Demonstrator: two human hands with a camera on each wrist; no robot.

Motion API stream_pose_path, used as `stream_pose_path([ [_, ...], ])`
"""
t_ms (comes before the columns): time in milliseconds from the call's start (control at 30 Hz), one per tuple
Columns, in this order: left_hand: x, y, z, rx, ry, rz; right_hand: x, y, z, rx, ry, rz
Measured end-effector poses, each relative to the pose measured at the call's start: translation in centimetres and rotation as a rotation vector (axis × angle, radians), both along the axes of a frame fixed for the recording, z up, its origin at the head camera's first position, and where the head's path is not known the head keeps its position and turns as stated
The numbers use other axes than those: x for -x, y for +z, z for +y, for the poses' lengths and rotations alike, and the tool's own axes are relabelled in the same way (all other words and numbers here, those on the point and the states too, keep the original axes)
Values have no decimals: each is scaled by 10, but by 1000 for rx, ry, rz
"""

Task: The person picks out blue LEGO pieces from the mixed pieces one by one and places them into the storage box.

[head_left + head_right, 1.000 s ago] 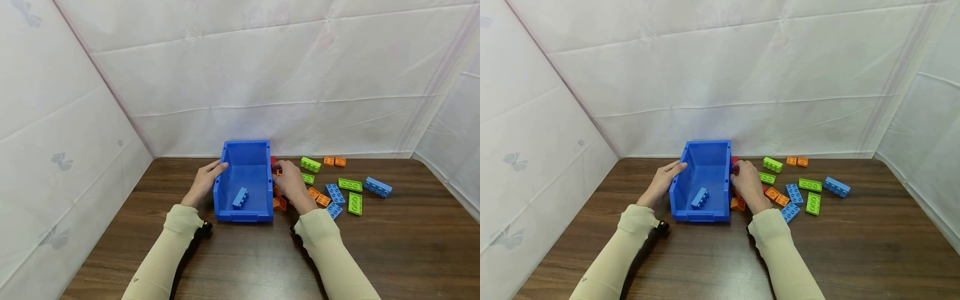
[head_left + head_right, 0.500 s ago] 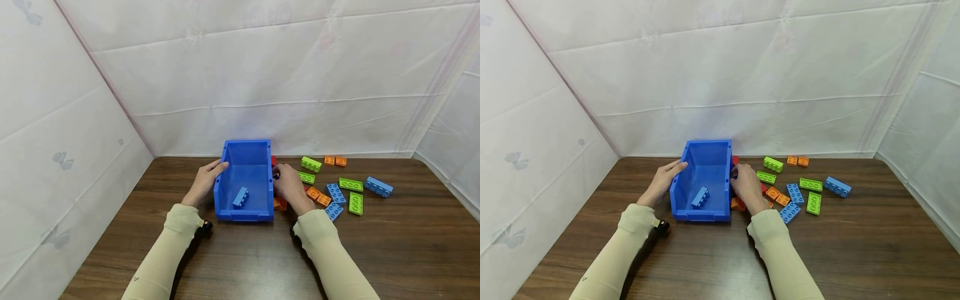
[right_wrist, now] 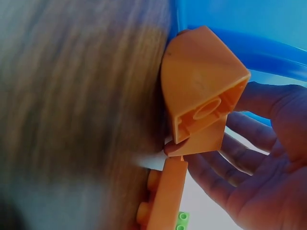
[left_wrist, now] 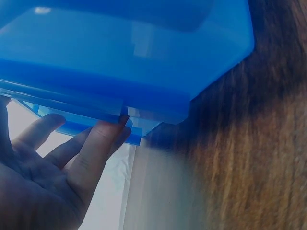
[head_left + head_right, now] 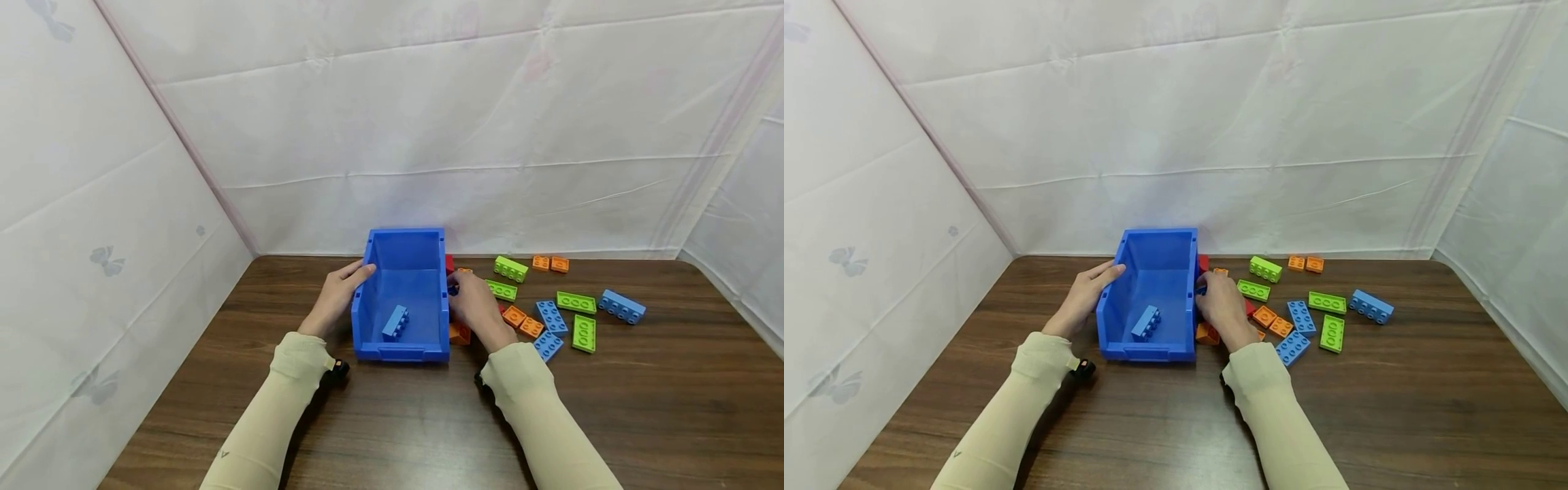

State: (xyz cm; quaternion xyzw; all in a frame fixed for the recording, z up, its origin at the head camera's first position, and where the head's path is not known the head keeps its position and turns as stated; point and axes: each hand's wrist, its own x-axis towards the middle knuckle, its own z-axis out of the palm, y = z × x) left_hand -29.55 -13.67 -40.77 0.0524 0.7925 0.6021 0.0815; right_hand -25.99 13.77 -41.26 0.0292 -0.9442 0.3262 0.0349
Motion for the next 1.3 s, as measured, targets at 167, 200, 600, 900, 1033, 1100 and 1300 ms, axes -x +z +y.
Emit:
stream_pose_path([
  [167, 0, 0, 0, 2, 0, 0, 2, -1, 0, -5, 10, -26],
  [200, 0, 1, 0, 2, 1, 0, 2, -1, 0, -6, 13, -29],
  [600, 0, 2, 1, 11, 4, 0, 3, -2, 0, -53, 24, -36],
  [900, -1, 2, 1, 3, 1, -4, 3, -3, -1, -44, 18, -55],
  [1033, -1, 2, 0, -1, 3, -7, 3, -2, -1, -38, 14, -66],
  [1100, -1, 1, 0, -1, 3, -7, 3, -2, -1, -38, 13, -67],
  [1300, 0, 0, 0, 3, 2, -1, 3, -1, -1, -36, 6, -74],
])
